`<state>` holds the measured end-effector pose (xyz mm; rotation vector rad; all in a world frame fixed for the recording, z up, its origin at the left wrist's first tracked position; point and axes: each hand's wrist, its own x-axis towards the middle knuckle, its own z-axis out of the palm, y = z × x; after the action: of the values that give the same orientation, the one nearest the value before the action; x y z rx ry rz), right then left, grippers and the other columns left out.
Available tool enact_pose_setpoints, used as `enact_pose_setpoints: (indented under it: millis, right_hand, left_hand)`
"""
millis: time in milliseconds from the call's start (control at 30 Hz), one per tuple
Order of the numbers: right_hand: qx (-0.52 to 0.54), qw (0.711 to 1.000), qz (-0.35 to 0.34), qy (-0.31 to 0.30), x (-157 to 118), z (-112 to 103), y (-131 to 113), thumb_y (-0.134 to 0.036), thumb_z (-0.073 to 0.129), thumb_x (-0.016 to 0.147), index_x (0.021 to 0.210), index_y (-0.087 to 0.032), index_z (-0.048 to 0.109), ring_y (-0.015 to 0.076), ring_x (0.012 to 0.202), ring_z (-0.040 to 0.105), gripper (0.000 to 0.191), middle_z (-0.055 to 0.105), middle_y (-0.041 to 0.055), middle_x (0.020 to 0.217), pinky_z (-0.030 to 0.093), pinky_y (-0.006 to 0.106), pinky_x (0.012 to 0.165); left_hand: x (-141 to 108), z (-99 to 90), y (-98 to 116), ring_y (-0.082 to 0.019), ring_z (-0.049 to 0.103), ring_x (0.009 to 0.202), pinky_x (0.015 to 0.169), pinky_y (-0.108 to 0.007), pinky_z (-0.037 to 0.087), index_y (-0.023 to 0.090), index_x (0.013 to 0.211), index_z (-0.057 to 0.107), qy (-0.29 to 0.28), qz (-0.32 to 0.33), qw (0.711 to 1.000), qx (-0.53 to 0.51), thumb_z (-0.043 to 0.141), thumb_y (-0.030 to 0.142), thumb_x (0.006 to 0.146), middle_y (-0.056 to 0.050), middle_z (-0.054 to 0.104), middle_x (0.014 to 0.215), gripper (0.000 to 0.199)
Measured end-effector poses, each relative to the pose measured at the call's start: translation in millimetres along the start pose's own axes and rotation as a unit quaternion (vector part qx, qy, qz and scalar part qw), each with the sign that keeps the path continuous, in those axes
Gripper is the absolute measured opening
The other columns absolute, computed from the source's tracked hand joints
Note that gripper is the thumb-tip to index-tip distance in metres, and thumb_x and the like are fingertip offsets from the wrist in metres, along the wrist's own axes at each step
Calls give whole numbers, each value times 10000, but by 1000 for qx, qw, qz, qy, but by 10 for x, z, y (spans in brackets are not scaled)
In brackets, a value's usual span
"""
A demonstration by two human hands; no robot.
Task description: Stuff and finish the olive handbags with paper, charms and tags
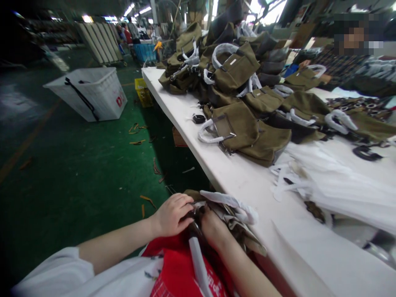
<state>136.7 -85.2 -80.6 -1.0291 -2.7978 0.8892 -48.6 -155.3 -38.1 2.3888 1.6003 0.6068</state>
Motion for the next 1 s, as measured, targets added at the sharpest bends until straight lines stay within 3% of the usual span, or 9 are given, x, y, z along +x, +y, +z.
enact_pose_setpoints:
  millis: [100, 267, 333, 433, 533, 633, 767, 867, 1000]
  right_hand:
    - [25, 999, 10, 26, -95, -105, 2, -302, 505, 899, 954, -182, 716, 241, 925, 618, 249, 664, 116, 1029, 475, 372, 883]
    - [126, 964, 93, 213, -180, -80, 71, -336, 407, 934, 871, -202, 568, 244, 888, 580, 219, 621, 108, 935, 460, 375, 821]
    - [140, 950, 142, 240, -166, -46, 123, -368, 324, 969, 839, -221, 497, 236, 773, 581, 261, 611, 86, 825, 453, 361, 724]
    - [146, 949, 160, 228, -112, -37, 171, -371, 282, 984, 843, -230, 465, 227, 689, 591, 271, 612, 65, 760, 434, 338, 644]
    - [143, 960, 134, 198, -62, -59, 135, -345, 291, 980, 860, -229, 484, 227, 750, 618, 254, 642, 78, 822, 444, 328, 681]
    - [125, 973, 105, 162, -50, -76, 56, -331, 320, 972, 835, -228, 503, 232, 765, 626, 251, 651, 79, 816, 450, 332, 701]
    - [95, 981, 98, 135, -68, -108, 43, -342, 341, 979, 826, -226, 537, 239, 789, 647, 274, 676, 78, 820, 470, 336, 719]
    - [66, 985, 103, 125, -79, -158, 131, -348, 357, 981, 803, -222, 566, 241, 814, 653, 302, 685, 85, 834, 487, 338, 747]
    - [13, 987, 120, 105, -81, -203, 262, -319, 385, 977, 870, -174, 644, 274, 921, 655, 315, 693, 135, 921, 498, 380, 834]
  left_hand:
    - [18, -5, -42, -251, 500, 1190, 1087, -418, 382, 163, 1074, 641, 5, 0, 1000, -6, 581, 357, 867, -101, 565, 1280, 290]
    - [-30, 46, -102, -246, 507, 1186, 1075, -405, 406, 129, 1170, 579, 20, -17, 1000, -10, 547, 336, 895, -126, 559, 1295, 346]
    - [-34, 69, -118, -242, 512, 1179, 1055, -401, 421, 149, 1163, 589, 12, -6, 1000, 4, 507, 328, 924, -121, 550, 1300, 309]
    - [8, 60, -102, -261, 509, 1178, 1000, -427, 446, 253, 1266, 569, -22, 24, 998, 55, 427, 332, 966, -115, 500, 1337, 340]
    - [125, 17, -23, -299, 519, 1132, 911, -452, 481, 332, 1358, 501, -78, -2, 992, 103, 448, 451, 947, -133, 458, 1368, 431]
    - [293, 33, 86, -315, 552, 1032, 812, -443, 502, 259, 1226, 622, -137, -78, 977, 143, 517, 521, 889, -174, 497, 1312, 440]
    - [487, 188, 187, -311, 577, 980, 752, -388, 493, 127, 1055, 707, -209, -126, 949, 199, 592, 361, 840, -226, 526, 1290, 338]
    - [544, 262, 173, -317, 585, 995, 755, -380, 484, 78, 1045, 716, -224, -106, 942, 227, 571, 216, 817, -255, 520, 1323, 303]
    - [530, 99, -1, -332, 593, 957, 750, -406, 491, 104, 867, 770, -238, -20, 959, 152, 626, 291, 778, -257, 564, 1266, 252]
